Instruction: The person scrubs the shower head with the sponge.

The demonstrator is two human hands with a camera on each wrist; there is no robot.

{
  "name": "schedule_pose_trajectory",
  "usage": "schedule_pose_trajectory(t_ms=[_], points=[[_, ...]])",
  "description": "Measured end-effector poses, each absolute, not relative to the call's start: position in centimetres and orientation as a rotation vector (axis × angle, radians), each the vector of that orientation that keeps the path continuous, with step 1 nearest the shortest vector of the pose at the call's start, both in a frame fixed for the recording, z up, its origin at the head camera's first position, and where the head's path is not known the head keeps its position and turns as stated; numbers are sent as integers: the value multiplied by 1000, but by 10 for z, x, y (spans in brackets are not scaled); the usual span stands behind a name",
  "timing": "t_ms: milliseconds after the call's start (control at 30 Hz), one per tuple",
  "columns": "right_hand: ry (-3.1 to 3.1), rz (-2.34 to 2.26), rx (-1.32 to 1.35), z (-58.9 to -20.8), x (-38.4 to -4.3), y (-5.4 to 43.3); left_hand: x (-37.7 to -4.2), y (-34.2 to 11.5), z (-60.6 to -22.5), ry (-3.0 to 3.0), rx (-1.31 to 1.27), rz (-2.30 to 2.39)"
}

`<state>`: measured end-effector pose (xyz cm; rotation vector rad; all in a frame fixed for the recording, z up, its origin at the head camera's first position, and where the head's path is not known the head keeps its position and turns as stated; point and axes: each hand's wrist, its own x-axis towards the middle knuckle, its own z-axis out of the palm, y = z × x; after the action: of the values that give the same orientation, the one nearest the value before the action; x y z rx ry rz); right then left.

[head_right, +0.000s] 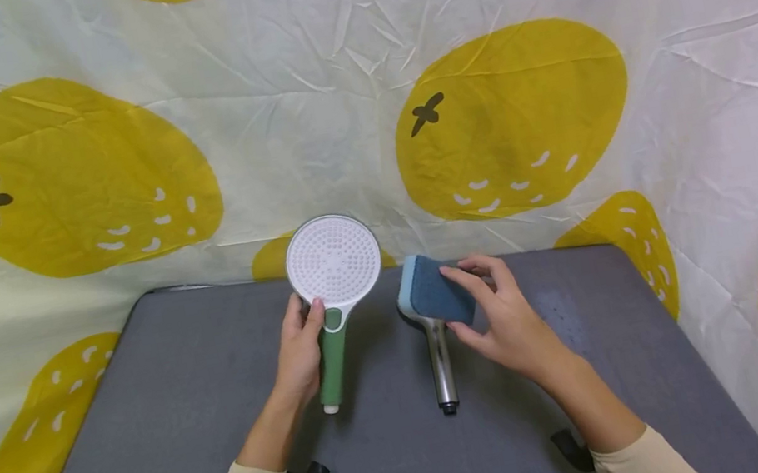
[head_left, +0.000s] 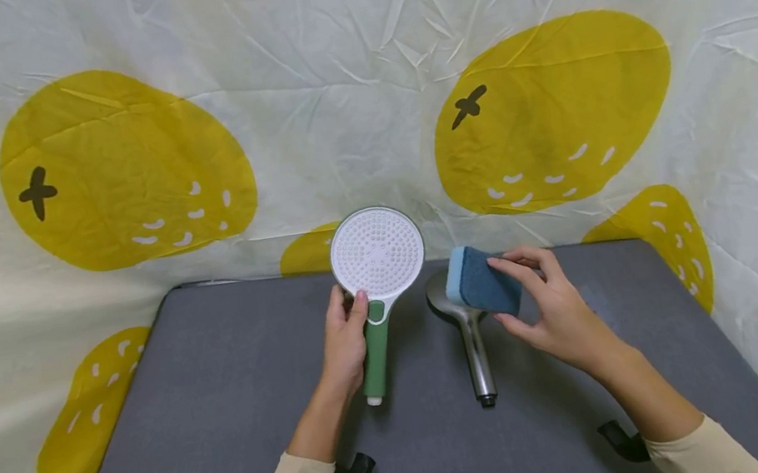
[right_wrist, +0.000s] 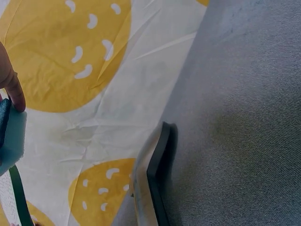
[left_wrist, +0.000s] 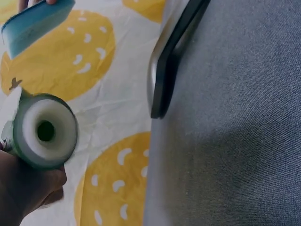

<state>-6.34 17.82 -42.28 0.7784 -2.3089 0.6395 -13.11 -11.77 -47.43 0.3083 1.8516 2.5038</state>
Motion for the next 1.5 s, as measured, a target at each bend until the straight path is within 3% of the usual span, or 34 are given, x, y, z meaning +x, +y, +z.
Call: schedule_pose_trajectory(t_ms=[633,1000,1500], points=[[-2382,643,724,-428,-62,180,-130,-114,-468,1647,324,2681],[-2328,565,892,-435,-68,163,-132,-111,-464,1698,328,2608],[-2353,428,1033,-415,-86,138,-139,-114,-452,1761,324,2524]])
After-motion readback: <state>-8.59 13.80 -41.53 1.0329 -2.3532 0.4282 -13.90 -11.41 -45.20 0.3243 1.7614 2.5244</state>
